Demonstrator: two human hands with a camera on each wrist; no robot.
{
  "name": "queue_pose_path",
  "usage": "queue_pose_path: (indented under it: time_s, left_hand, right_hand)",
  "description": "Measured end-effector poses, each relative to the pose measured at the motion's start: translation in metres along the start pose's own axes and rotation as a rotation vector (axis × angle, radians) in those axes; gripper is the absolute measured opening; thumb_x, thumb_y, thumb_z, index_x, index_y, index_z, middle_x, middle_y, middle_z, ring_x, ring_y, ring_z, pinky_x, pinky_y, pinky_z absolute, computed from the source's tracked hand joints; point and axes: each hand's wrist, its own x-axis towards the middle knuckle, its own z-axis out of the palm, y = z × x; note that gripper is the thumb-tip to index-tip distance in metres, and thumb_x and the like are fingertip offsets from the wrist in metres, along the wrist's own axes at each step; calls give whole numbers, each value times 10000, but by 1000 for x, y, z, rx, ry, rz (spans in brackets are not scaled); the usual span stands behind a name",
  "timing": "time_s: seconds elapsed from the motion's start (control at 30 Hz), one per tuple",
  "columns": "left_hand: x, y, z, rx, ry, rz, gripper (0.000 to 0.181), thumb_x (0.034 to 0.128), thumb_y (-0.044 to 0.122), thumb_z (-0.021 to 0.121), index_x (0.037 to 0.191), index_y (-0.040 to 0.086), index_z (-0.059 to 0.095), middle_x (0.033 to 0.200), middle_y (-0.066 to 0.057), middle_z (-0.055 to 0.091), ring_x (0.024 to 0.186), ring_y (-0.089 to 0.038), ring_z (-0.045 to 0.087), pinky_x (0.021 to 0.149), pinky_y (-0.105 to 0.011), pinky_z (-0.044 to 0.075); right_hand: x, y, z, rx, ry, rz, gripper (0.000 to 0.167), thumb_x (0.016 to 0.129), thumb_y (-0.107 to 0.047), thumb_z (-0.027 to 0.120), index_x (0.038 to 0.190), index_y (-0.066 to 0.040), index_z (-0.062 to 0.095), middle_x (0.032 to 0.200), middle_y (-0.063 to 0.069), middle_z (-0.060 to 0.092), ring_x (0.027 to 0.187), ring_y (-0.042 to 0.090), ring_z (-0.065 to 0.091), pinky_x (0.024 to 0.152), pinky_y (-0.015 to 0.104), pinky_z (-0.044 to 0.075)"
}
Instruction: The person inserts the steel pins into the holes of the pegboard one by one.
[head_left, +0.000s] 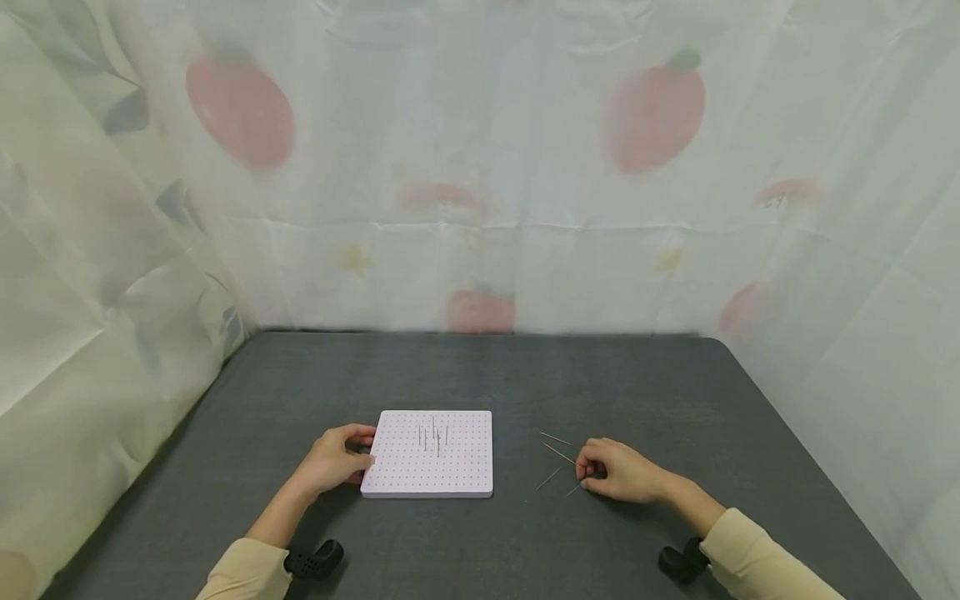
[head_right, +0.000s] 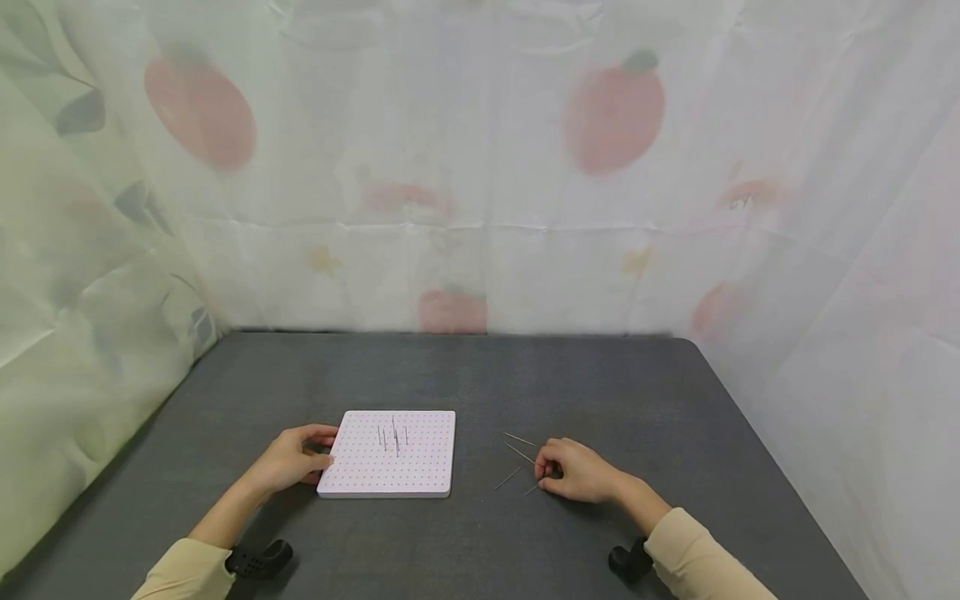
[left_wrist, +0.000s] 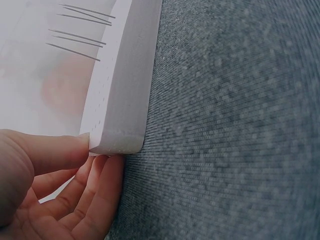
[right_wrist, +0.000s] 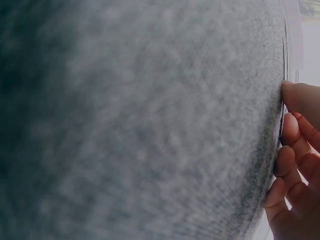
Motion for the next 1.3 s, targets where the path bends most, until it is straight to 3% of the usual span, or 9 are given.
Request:
queue_pose_path:
  time_s: [0.73, 1.3]
  left_hand:
    - [0, 0, 1, -18, 9, -2, 508, 827, -12, 671, 1318, -61, 547, 1204, -226, 622, 823, -148, 647, 648, -357, 603]
    - [0, 0, 1, -11, 13, -7, 502, 830, -14, 674, 1315, -56, 551, 1203, -225, 624, 810, -151, 648, 653, -360, 606]
  right_hand:
    - [3, 5, 2, 26, 5, 2, 120, 909, -138, 681, 842, -226, 634, 818, -104, 560, 760, -43, 458, 665, 154, 418]
    - [13, -3, -4, 137, -25, 105, 56, 971, -151, 593, 918, -154, 611, 778, -94, 521, 669, -56, 422, 600, 160, 398]
